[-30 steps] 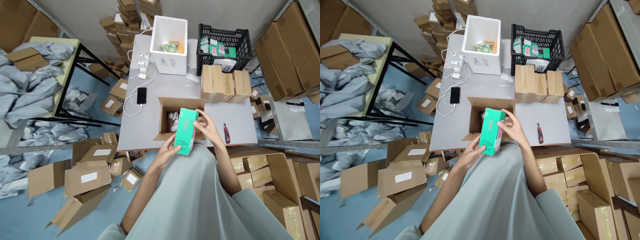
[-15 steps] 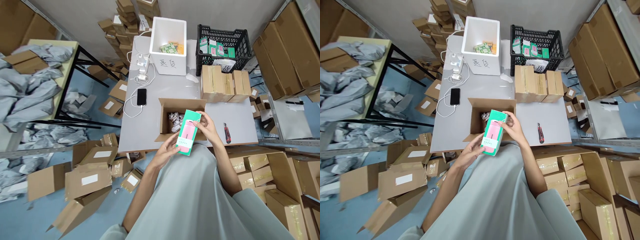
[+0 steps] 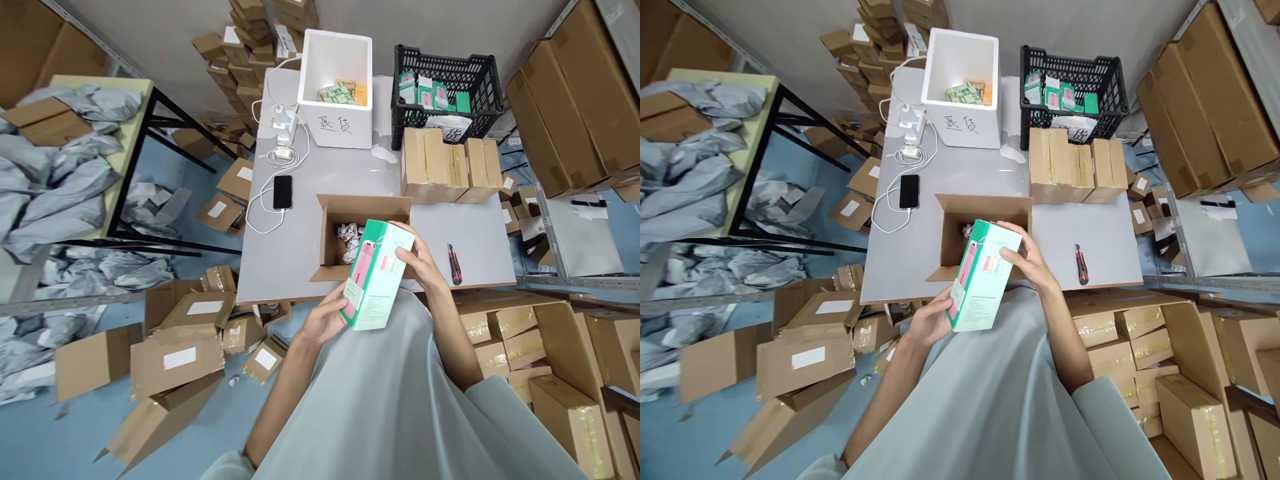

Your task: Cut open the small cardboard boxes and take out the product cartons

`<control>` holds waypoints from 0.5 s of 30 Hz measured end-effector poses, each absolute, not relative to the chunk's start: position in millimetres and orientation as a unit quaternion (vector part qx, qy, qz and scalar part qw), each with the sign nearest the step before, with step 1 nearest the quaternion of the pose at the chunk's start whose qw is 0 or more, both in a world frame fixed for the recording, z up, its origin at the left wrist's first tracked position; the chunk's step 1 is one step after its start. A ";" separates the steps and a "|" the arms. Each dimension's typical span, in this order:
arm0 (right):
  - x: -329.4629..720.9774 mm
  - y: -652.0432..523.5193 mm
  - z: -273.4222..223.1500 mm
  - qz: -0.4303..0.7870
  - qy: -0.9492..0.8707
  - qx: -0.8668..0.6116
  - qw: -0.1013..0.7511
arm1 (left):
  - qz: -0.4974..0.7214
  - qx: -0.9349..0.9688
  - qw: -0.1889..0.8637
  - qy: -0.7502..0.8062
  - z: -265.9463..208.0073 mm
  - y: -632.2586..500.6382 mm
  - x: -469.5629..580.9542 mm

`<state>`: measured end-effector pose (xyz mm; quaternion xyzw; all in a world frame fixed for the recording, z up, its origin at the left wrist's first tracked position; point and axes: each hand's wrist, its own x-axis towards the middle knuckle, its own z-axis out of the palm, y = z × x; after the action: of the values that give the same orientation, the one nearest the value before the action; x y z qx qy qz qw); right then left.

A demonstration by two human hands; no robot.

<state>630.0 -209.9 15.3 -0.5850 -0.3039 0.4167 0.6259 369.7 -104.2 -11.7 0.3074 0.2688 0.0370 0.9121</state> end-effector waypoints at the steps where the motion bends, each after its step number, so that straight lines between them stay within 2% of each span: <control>1: 629.4 -208.6 14.9 0.405 -0.299 -0.596 0.625 | 0.058 0.340 0.896 0.278 -9.3 -104.7 373.0; 4: 627.5 -203.6 11.6 0.374 -0.285 -0.628 0.620 | 0.127 0.451 0.824 0.317 -2.4 -105.7 384.3; 7: 625.6 -200.7 6.0 0.365 -0.277 -0.639 0.618 | 0.120 0.503 0.784 0.344 1.8 -106.6 391.5; 11: 625.7 -204.1 0.9 0.387 -0.266 -0.633 0.615 | 0.120 0.501 0.785 0.343 0.6 -108.6 390.0; 15: 628.3 -210.0 3.2 0.434 -0.265 -0.602 0.616 | 0.114 0.397 0.848 0.334 -10.6 -110.9 379.2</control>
<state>628.3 -210.0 3.2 -0.6023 -0.2650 0.4337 0.6156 379.2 -110.9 -10.6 0.3966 0.3335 0.1139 0.8476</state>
